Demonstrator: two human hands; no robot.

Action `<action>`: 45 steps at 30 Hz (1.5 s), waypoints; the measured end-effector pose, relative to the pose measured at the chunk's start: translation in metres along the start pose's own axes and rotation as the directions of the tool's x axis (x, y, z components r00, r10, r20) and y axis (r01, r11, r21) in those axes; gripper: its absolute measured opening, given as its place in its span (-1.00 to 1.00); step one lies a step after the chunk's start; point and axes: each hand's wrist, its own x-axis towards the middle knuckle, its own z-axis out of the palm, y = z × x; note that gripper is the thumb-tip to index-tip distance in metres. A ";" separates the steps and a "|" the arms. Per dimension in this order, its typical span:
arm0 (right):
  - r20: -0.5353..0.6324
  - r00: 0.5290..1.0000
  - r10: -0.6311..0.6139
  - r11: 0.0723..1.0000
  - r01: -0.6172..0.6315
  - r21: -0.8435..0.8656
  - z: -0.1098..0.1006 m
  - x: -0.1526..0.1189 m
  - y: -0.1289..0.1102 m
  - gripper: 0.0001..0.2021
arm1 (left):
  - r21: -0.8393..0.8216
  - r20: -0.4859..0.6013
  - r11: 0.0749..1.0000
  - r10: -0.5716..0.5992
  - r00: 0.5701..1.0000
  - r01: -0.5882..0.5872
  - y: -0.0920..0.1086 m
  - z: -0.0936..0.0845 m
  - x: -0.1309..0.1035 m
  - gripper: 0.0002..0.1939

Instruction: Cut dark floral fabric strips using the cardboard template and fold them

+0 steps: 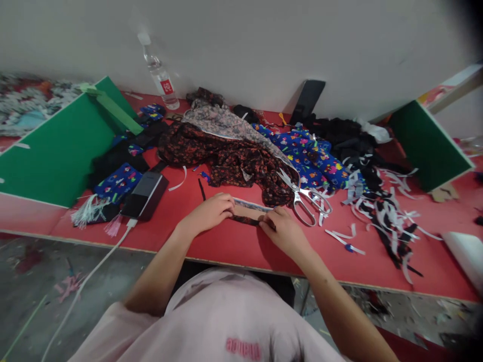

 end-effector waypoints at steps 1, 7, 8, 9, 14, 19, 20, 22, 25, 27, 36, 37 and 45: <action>-0.008 1.000 -0.004 1.000 0.004 0.006 0.001 0.000 0.001 -0.88 | -0.007 -0.004 1.000 -0.002 1.000 0.002 -0.001 0.000 0.000 -0.85; -0.053 0.998 -0.031 0.993 0.037 0.114 0.002 0.000 0.006 -0.92 | -0.042 -0.029 0.999 -0.026 0.999 0.025 -0.002 -0.002 0.001 -0.80; -0.050 0.998 -0.030 0.992 0.035 0.120 0.003 0.000 0.006 -0.92 | -0.048 -0.029 0.998 -0.030 0.999 0.029 -0.002 -0.002 0.002 -0.78; -0.046 0.999 -0.028 0.992 0.033 0.121 0.003 0.000 0.006 -0.92 | -0.054 -0.027 0.998 -0.033 0.999 0.031 -0.003 -0.002 0.002 -0.75; -0.042 0.999 -0.030 0.995 0.034 0.099 -0.001 -0.001 0.003 -0.90 | -0.057 -0.014 0.998 -0.014 1.000 0.013 -0.005 -0.004 0.001 -0.68; -0.063 0.995 -0.084 0.990 0.090 0.106 -0.017 -0.010 -0.005 -0.83 | -0.027 -0.052 1.000 0.013 0.999 -0.015 -0.003 -0.007 -0.002 -0.79; -0.106 0.992 -0.075 0.993 0.085 0.088 -0.019 -0.012 -0.008 -0.81 | -0.012 -0.070 1.000 0.007 0.998 -0.008 -0.003 -0.008 -0.003 -0.81; -0.188 0.979 -0.076 0.997 0.079 0.010 -0.018 -0.016 -0.014 -0.79 | 0.022 -0.086 1.000 -0.009 0.996 0.010 -0.003 -0.009 -0.003 -0.84; -0.193 0.968 -0.158 0.978 0.127 -0.163 -0.005 -0.017 -0.030 -0.83 | 0.046 -0.053 0.999 -0.018 0.998 0.021 -0.003 -0.010 -0.002 -0.83; -0.169 0.963 -0.210 0.951 0.161 -0.264 0.006 -0.013 -0.043 -0.81 | 0.052 -0.017 0.998 -0.018 1.000 0.019 -0.003 -0.011 -0.001 -0.81; -0.124 0.944 -0.307 0.860 0.219 -0.460 0.040 0.013 -0.072 -0.88 | 0.048 0.086 0.998 -0.046 0.995 0.042 -0.005 -0.016 0.000 -0.76; -0.126 0.940 -0.316 0.858 0.226 -0.461 0.042 0.013 -0.071 -0.89 | 0.048 0.090 0.998 -0.047 0.995 0.043 -0.005 -0.017 0.000 -0.74; -0.150 0.937 -0.317 0.879 0.230 -0.418 0.046 0.009 -0.065 -0.91 | 0.082 0.086 0.996 -0.040 0.995 0.033 -0.003 -0.016 -0.001 -0.71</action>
